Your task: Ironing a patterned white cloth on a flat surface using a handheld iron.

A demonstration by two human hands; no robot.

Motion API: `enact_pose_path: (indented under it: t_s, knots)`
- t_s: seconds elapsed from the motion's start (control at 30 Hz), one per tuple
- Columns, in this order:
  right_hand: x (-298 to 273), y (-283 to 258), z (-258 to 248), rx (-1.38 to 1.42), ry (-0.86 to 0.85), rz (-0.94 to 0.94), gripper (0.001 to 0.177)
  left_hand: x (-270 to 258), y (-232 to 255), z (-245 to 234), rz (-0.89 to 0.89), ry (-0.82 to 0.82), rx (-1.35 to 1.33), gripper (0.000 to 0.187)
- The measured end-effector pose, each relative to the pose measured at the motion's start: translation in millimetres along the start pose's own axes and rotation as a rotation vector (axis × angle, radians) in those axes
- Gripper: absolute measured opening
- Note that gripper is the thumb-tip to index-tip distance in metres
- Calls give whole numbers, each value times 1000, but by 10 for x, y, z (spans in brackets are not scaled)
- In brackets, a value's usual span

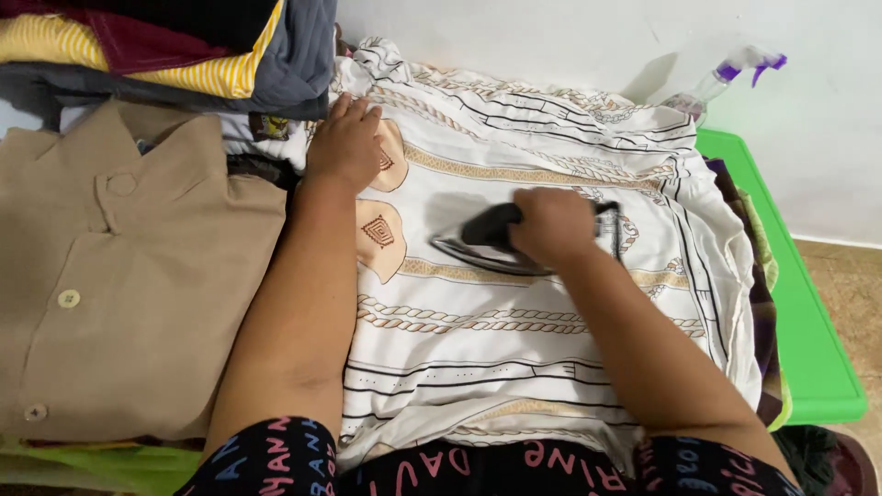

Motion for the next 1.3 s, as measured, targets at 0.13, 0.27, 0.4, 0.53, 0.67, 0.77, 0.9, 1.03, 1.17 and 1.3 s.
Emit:
enact_pose_path:
  t_s: [0.13,0.27,0.4,0.53,0.67,0.77,0.9,1.03,1.17,1.3]
  knots:
    - [-273,1129,466,-102,-101,210,30,-19,51,-35,-34,-12,-31,49]
    - [-546,1792,664,-144,-111,285,30,3,19,6,-3,9,3,48]
    - [-486,1704,626,-165,-78,343,29,14,49,0,5,-7,-1,49]
    - [-166,672,277,-33,-195,167,27,25,-25,55,34,-13,-14,48]
    - [-171,-202,-177,41,-147,32,23,6,-29,83,121,15,-16,48]
    - [-185,-194,-158,15,-142,-60,24,18,9,10,117,27,31,47]
    - [-282,657,98,8,-200,212,25,0,-36,59,148,55,28,47]
    - [-577,2075,486,-121,-242,641,37,-25,-11,19,134,68,18,47]
    - [-806,3044,928,-147,-184,773,33,7,-16,37,129,72,47,48]
    - [-679,2922,948,-170,-196,726,32,18,-54,113,130,72,81,47]
Point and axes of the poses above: each hand's wrist, its own x-axis towards the middle knuckle, its own z-axis out of the palm, y = z × x, the point moved 6 cm from there along x, towards the middle knuckle, and after that the axes turned 14 degrees about -x, right-handed, at the moved point
